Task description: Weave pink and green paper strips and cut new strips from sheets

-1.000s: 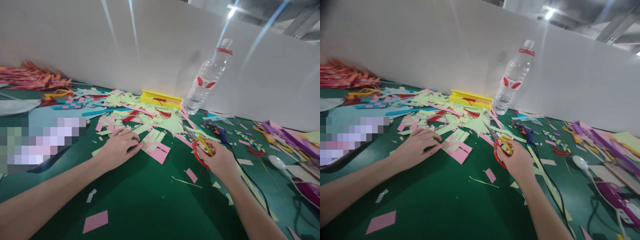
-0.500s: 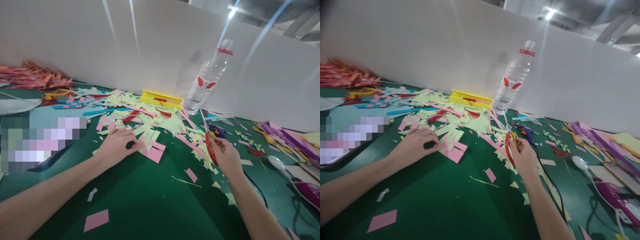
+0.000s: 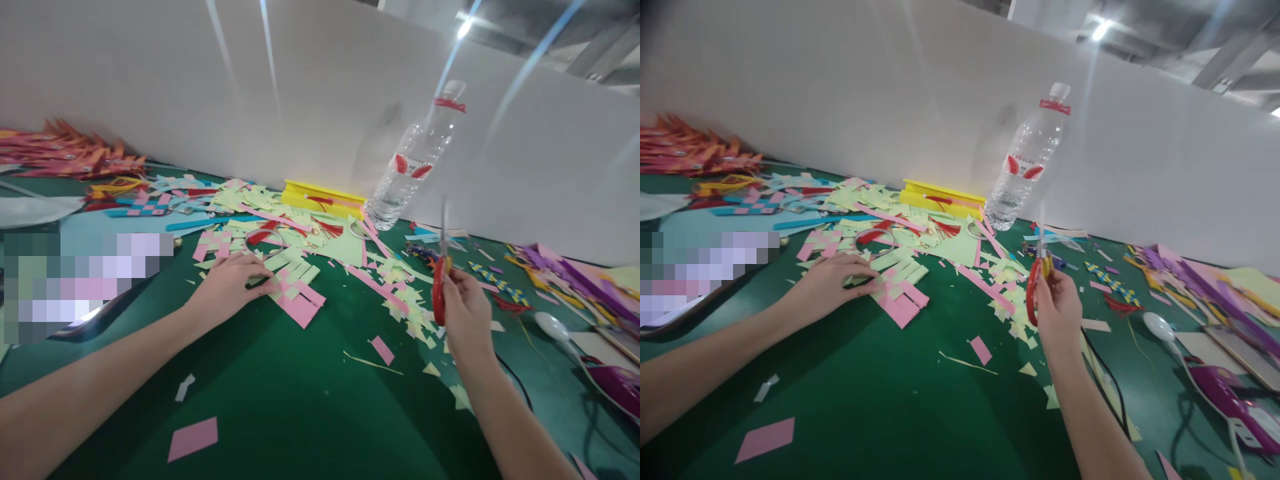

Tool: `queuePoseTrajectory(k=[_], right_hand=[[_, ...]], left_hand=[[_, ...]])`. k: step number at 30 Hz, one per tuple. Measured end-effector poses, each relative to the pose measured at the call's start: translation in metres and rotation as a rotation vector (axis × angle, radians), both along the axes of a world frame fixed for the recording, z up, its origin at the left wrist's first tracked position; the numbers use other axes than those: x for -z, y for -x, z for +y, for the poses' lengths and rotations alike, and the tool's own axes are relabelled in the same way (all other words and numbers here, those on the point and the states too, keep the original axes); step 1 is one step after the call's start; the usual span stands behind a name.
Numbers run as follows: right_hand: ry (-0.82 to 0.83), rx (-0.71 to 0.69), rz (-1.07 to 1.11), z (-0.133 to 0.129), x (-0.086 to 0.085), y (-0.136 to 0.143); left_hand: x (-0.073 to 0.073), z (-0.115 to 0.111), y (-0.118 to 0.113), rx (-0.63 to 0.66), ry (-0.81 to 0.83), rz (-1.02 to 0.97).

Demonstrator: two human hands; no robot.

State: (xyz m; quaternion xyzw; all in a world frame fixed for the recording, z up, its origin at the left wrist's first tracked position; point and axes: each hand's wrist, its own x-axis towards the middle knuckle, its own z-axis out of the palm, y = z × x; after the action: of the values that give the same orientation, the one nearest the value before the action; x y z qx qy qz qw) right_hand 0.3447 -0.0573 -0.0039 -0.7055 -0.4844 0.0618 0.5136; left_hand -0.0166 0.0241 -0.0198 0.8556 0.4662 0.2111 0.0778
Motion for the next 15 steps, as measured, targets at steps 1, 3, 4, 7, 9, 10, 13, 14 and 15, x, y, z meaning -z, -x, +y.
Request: queuePoseTrajectory(k=[1, 3, 4, 7, 9, 10, 13, 14, 15], right_hand=[[0.033, -0.022, -0.001, -0.001, -0.002, 0.004], [0.147, -0.138, -0.113, -0.005, -0.007, 0.013], [0.205, -0.204, -0.221, -0.007, -0.009, 0.018], [0.266, -0.354, -0.525, -0.014, -0.01, 0.032], [0.289, -0.454, -0.593, -0.017, -0.009, 0.039], [0.299, -0.476, -0.613, -0.018, -0.008, 0.042], [0.311, -0.482, -0.684, -0.02, -0.006, 0.048], [0.316, -0.484, -0.702, -0.02, -0.006, 0.049], [0.324, -0.49, -0.712, -0.021, -0.006, 0.049]], left_hand=[[0.0, 0.0, 0.0, 0.002, -0.001, 0.003], [0.001, 0.0, 0.0, 0.006, -0.005, 0.013], [0.001, 0.0, 0.0, 0.005, -0.009, 0.017], [0.001, 0.0, 0.0, 0.003, -0.02, 0.021], [0.002, 0.0, -0.001, 0.001, -0.027, 0.028], [0.002, 0.0, 0.0, 0.001, -0.03, 0.034], [0.003, 0.0, 0.0, 0.001, -0.024, 0.046], [0.003, 0.0, 0.0, 0.001, -0.017, 0.046], [0.004, 0.0, 0.0, -0.001, -0.01, 0.045]])
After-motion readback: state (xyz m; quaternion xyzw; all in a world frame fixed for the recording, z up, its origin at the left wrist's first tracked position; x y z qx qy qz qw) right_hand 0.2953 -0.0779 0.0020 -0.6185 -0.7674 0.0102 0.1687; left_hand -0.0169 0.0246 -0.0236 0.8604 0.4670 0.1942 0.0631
